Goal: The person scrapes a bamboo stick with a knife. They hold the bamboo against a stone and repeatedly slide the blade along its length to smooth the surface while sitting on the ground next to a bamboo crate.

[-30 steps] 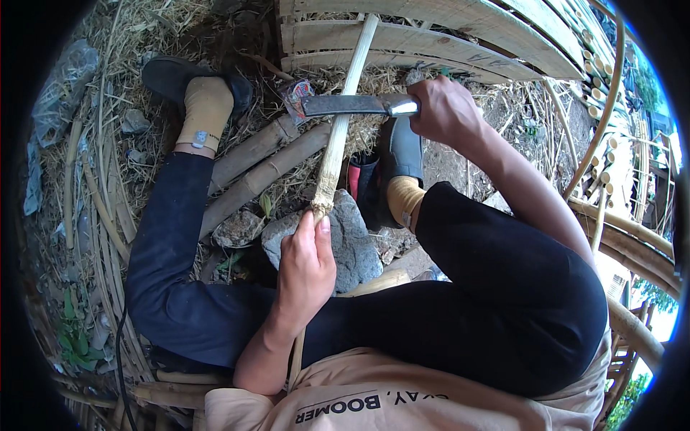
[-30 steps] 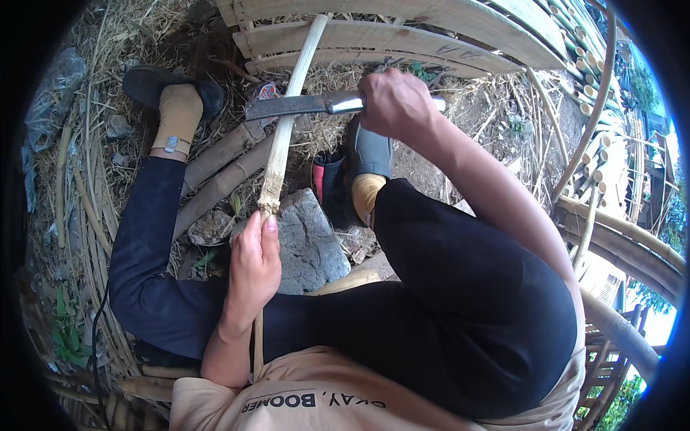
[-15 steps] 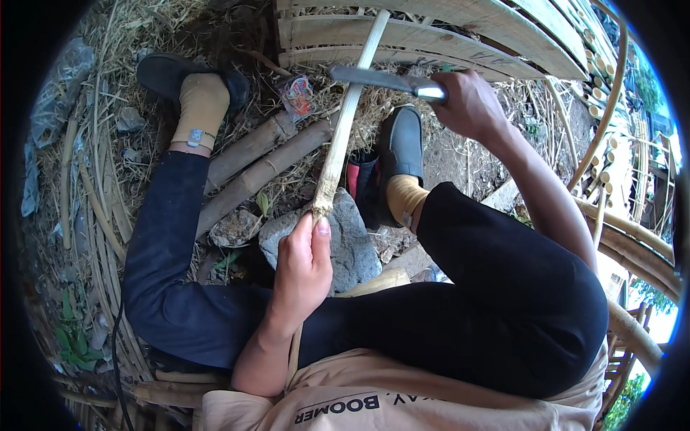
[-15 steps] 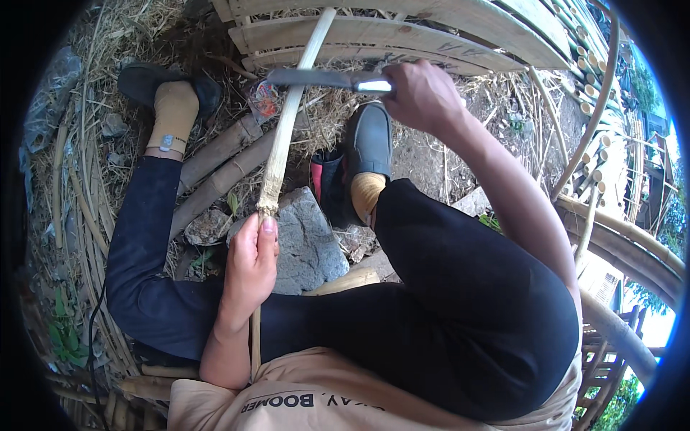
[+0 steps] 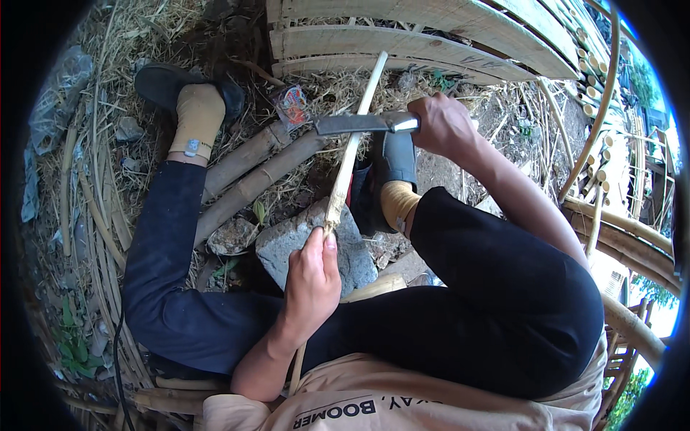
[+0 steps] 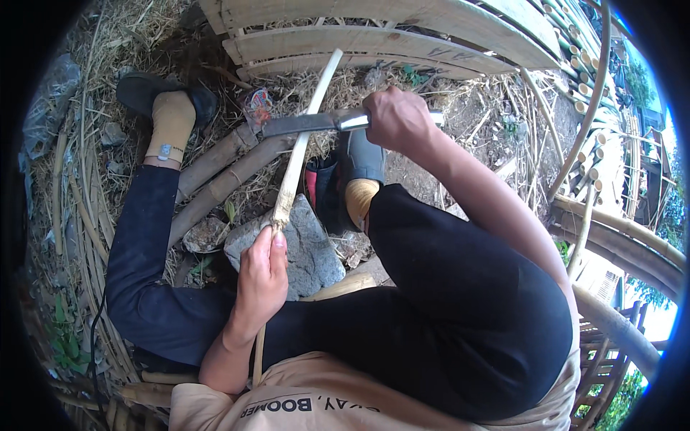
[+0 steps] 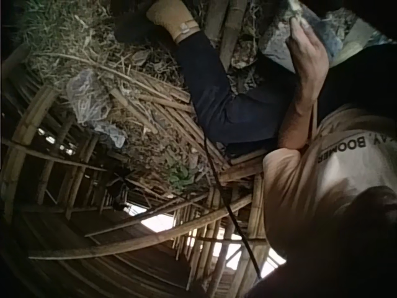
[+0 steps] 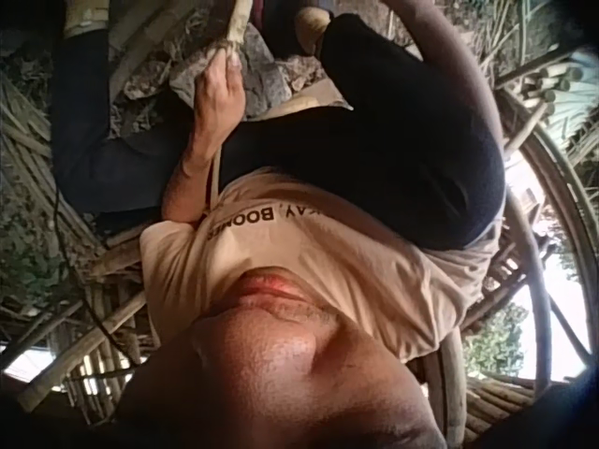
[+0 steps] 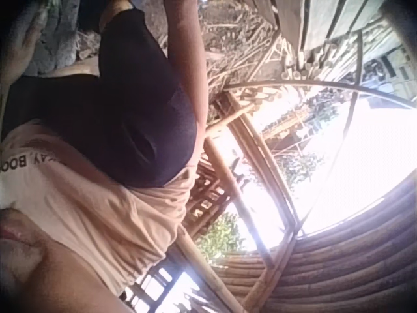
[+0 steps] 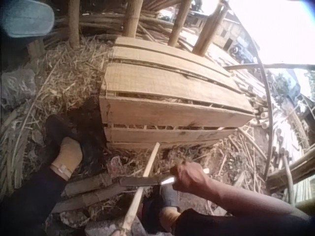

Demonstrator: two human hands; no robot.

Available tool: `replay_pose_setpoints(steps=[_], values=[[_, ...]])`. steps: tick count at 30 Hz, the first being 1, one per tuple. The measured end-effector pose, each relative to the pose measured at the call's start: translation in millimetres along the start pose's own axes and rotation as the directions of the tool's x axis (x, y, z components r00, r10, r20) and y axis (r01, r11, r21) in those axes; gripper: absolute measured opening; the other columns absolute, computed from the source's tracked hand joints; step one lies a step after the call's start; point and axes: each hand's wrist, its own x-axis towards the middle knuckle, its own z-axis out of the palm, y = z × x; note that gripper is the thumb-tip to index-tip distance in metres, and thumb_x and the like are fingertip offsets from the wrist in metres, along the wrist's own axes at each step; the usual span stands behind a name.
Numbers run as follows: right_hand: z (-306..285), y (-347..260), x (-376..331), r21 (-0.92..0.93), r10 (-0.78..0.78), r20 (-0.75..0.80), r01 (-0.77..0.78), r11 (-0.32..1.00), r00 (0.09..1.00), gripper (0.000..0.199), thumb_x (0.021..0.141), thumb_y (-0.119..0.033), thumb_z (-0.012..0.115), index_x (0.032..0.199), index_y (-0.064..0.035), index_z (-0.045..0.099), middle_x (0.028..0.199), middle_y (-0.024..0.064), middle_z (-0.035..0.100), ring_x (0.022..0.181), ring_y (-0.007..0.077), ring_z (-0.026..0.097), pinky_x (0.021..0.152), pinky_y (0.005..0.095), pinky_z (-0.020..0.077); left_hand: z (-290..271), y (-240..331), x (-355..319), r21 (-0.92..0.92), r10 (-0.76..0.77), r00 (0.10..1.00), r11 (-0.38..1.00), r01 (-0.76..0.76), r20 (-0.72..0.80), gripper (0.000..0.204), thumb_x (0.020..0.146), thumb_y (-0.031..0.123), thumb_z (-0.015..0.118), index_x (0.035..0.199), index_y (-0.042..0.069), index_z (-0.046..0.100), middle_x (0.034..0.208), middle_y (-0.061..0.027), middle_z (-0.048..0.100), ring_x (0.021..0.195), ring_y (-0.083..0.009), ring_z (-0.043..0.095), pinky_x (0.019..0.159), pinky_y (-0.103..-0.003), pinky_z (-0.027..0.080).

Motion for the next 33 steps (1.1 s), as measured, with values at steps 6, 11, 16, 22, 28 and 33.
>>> replay_pose_setpoints(steps=[6,11,16,22,28,33], values=[[-4,6,-4,0.062,-0.065,-0.091,0.071,0.996,0.994,0.01,0.071,-0.013,0.069,0.076,-0.0047,0.068,0.068,0.0208,0.066,0.068,0.0393,0.069,0.066,0.049,0.0548,-8,7,-4,-0.097,-0.04,0.997,0.994,0.046,0.061,0.021,0.105,0.015,0.05,0.093,-0.002,0.054,0.062,-0.0226,0.054,0.058,-0.0439,0.057,0.054,-0.05,0.039],[-18,24,0,0.097,0.019,-0.191,0.0,0.995,0.981,0.013,0.069,-0.013,0.066,0.078,-0.0046,0.07,0.069,0.0196,0.067,0.07,0.0404,0.068,0.07,0.0483,0.0559,-18,24,-6,-0.158,-0.04,0.996,0.986,0.052,0.079,0.028,0.106,0.019,0.048,0.087,0.0,0.051,0.056,-0.0133,0.046,0.048,-0.029,0.049,0.049,-0.041,0.035],[-30,27,2,0.14,0.009,-0.172,0.016,0.99,0.985,0.022,0.07,-0.012,0.065,0.088,-0.0045,0.074,0.074,0.0213,0.069,0.072,0.0406,0.069,0.073,0.0479,0.0566,-19,42,-11,-0.228,-0.042,0.995,0.972,0.061,0.087,0.032,0.106,0.025,0.052,0.085,0.0,0.048,0.056,-0.0079,0.04,0.046,-0.0151,0.038,0.047,-0.037,0.031],[-34,35,15,0.133,0.131,-0.221,-0.104,0.986,0.966,0.02,0.073,-0.012,0.065,0.088,-0.0028,0.074,0.076,0.0231,0.07,0.073,0.0407,0.07,0.074,0.048,0.0577,-16,43,-20,-0.16,-0.05,0.993,0.985,0.066,0.104,0.036,0.102,0.028,0.061,0.085,-0.001,0.047,0.055,-0.0105,0.051,0.045,-0.0224,0.059,0.045,-0.035,0.042],[-47,24,7,0.269,0.128,-0.137,-0.087,0.959,0.982,0.023,0.085,-0.023,0.069,0.096,-0.0036,0.076,0.078,0.0234,0.071,0.072,0.0388,0.071,0.074,0.0453,0.0584,-23,39,-8,-0.092,-0.02,0.999,0.995,0.023,0.033,0.032,0.102,0.024,0.059,0.085,-0.001,0.049,0.058,-0.0156,0.054,0.049,-0.0308,0.061,0.047,-0.04,0.043],[-43,-9,-1,0.298,-0.024,-0.161,0.072,0.952,0.987,0.033,0.089,-0.031,0.073,0.086,0.0016,0.07,0.068,0.021,0.065,0.063,0.0344,0.067,0.064,0.0435,0.0512,-25,29,-1,-0.073,-0.074,0.997,0.995,0.073,-0.008,0.032,0.104,0.025,0.056,0.085,0.0,0.049,0.06,-0.015,0.052,0.05,-0.0281,0.054,0.049,-0.04,0.04]])
